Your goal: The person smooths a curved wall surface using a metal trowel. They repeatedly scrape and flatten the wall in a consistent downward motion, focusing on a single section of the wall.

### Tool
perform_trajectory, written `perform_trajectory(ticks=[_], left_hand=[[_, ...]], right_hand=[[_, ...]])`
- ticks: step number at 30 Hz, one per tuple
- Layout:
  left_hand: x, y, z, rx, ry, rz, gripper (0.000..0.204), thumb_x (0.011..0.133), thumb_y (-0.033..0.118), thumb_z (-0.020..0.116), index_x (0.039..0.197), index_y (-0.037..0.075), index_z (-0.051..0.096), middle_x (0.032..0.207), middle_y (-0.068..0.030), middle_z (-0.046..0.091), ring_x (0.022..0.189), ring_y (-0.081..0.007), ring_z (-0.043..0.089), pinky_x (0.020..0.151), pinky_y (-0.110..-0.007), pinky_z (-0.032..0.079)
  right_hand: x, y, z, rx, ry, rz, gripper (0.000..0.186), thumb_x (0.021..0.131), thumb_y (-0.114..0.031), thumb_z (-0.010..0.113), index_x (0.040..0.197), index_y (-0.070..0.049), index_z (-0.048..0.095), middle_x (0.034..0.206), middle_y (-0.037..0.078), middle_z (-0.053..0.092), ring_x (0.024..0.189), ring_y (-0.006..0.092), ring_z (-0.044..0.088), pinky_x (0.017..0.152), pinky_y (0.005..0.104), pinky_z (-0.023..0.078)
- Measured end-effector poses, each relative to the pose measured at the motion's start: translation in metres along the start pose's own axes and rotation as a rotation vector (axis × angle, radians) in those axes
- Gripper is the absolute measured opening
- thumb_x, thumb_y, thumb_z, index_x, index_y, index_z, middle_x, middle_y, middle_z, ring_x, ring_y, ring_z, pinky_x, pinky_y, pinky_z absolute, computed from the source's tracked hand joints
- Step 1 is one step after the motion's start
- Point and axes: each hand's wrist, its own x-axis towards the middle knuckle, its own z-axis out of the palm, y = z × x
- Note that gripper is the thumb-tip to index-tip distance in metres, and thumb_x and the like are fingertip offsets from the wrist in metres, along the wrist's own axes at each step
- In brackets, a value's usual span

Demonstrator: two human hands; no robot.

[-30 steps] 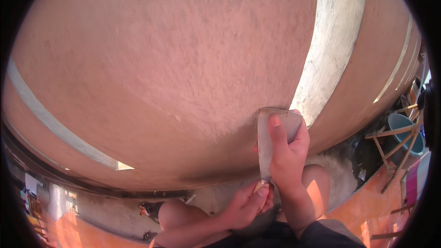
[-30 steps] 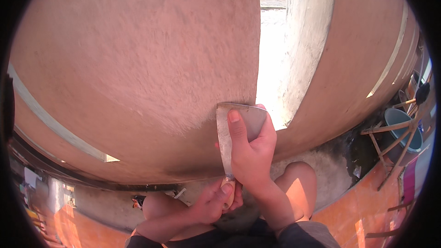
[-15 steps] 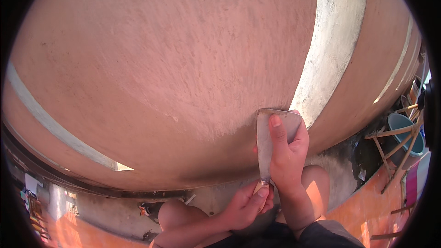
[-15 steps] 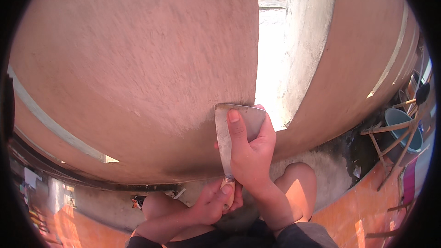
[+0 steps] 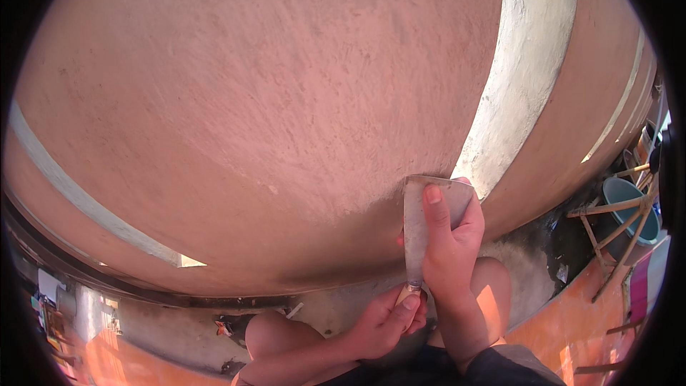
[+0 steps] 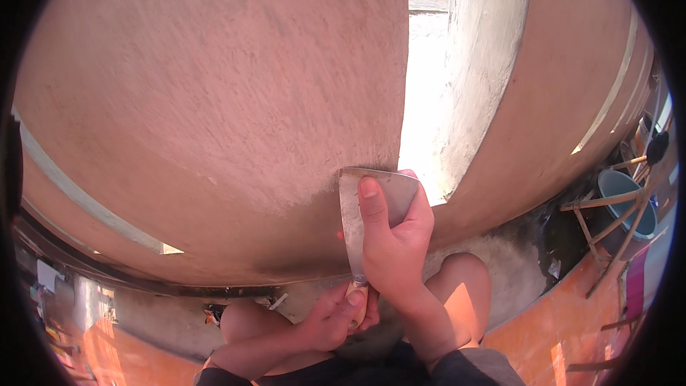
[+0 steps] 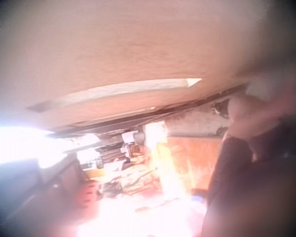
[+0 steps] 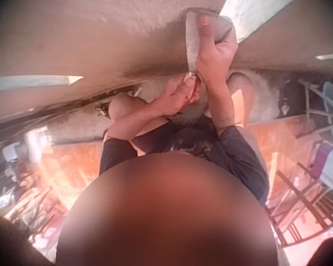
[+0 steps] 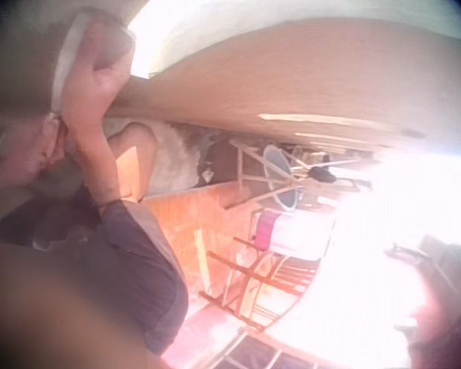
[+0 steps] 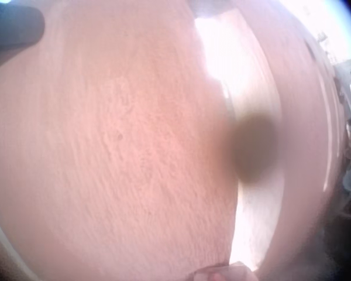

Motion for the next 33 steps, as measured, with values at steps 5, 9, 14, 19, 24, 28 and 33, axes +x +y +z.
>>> perform_trajectory(ticks=[5, 9, 14, 19, 24, 28, 33], left_hand=[[0.0, 0.005, -0.001, 0.035, -0.019, 0.009, 0.029, 0.107, 0.028, 0.035, 0.097, 0.004, 0.048, 0.078, -0.0019, 0.049, 0.066, -0.0076, 0.042, 0.058, -0.023, 0.037], [-0.002, -0.006, -0.005, 0.014, -0.063, 0.013, 0.03, 0.107, 0.028, 0.034, 0.095, 0.004, 0.048, 0.078, -0.0018, 0.049, 0.065, -0.0074, 0.042, 0.058, -0.023, 0.037], [0.0, -0.007, -0.002, 0.114, -0.001, 0.034, 0.046, 0.104, 0.047, 0.032, 0.098, 0.004, 0.048, 0.071, -0.0043, 0.051, 0.055, -0.0061, 0.039, 0.051, -0.022, 0.033], [0.002, -0.005, 0.003, 0.092, 0.028, 0.042, 0.047, 0.104, 0.047, 0.032, 0.097, 0.003, 0.049, 0.069, -0.0036, 0.051, 0.056, -0.006, 0.04, 0.051, -0.021, 0.033], [0.001, -0.005, 0.003, 0.128, 0.024, 0.039, 0.048, 0.105, 0.046, 0.03, 0.095, 0.003, 0.049, 0.068, -0.0034, 0.051, 0.055, -0.0063, 0.041, 0.051, -0.022, 0.034], [-0.002, -0.004, -0.001, 0.058, -0.012, 0.032, 0.031, 0.107, 0.03, 0.034, 0.096, 0.005, 0.048, 0.078, -0.0019, 0.05, 0.066, -0.0072, 0.044, 0.058, -0.022, 0.037], [-0.003, -0.007, -0.004, 0.028, -0.02, -0.011, 0.03, 0.107, 0.028, 0.033, 0.097, 0.005, 0.048, 0.08, -0.0021, 0.05, 0.066, -0.0073, 0.044, 0.057, -0.022, 0.037]], right_hand=[[-0.003, 0.004, -0.006, 0.033, -0.033, 0.044, 0.03, 0.096, -0.028, 0.064, 0.1, -0.002, 0.051, 0.08, 0.005, 0.06, 0.06, 0.0085, 0.058, 0.049, 0.0249, 0.053], [-0.006, 0.007, -0.006, 0.011, -0.028, 0.068, 0.029, 0.096, -0.028, 0.064, 0.1, -0.002, 0.051, 0.079, 0.004, 0.06, 0.059, 0.0084, 0.058, 0.048, 0.0248, 0.052], [-0.006, 0.012, -0.006, 0.054, -0.029, 0.055, 0.028, 0.096, -0.027, 0.063, 0.099, -0.002, 0.051, 0.079, 0.004, 0.059, 0.059, 0.0082, 0.057, 0.048, 0.0244, 0.051], [-0.004, 0.005, -0.005, 0.048, -0.035, 0.052, 0.027, 0.097, -0.026, 0.063, 0.099, -0.002, 0.051, 0.078, 0.004, 0.059, 0.058, 0.0082, 0.057, 0.048, 0.0246, 0.05], [-0.005, 0.007, -0.004, 0.011, -0.024, 0.026, 0.029, 0.096, -0.029, 0.063, 0.097, -0.003, 0.051, 0.074, 0.003, 0.058, 0.055, 0.0091, 0.057, 0.047, 0.0244, 0.049], [-0.006, 0.004, -0.001, 0.03, -0.009, 0.049, 0.031, 0.096, -0.032, 0.064, 0.096, -0.004, 0.051, 0.072, 0.003, 0.057, 0.053, 0.0095, 0.056, 0.046, 0.0241, 0.048], [-0.005, 0.005, -0.005, 0.032, -0.052, 0.028, 0.027, 0.097, -0.028, 0.063, 0.097, -0.002, 0.052, 0.075, 0.004, 0.059, 0.056, 0.0086, 0.057, 0.048, 0.0242, 0.05]])
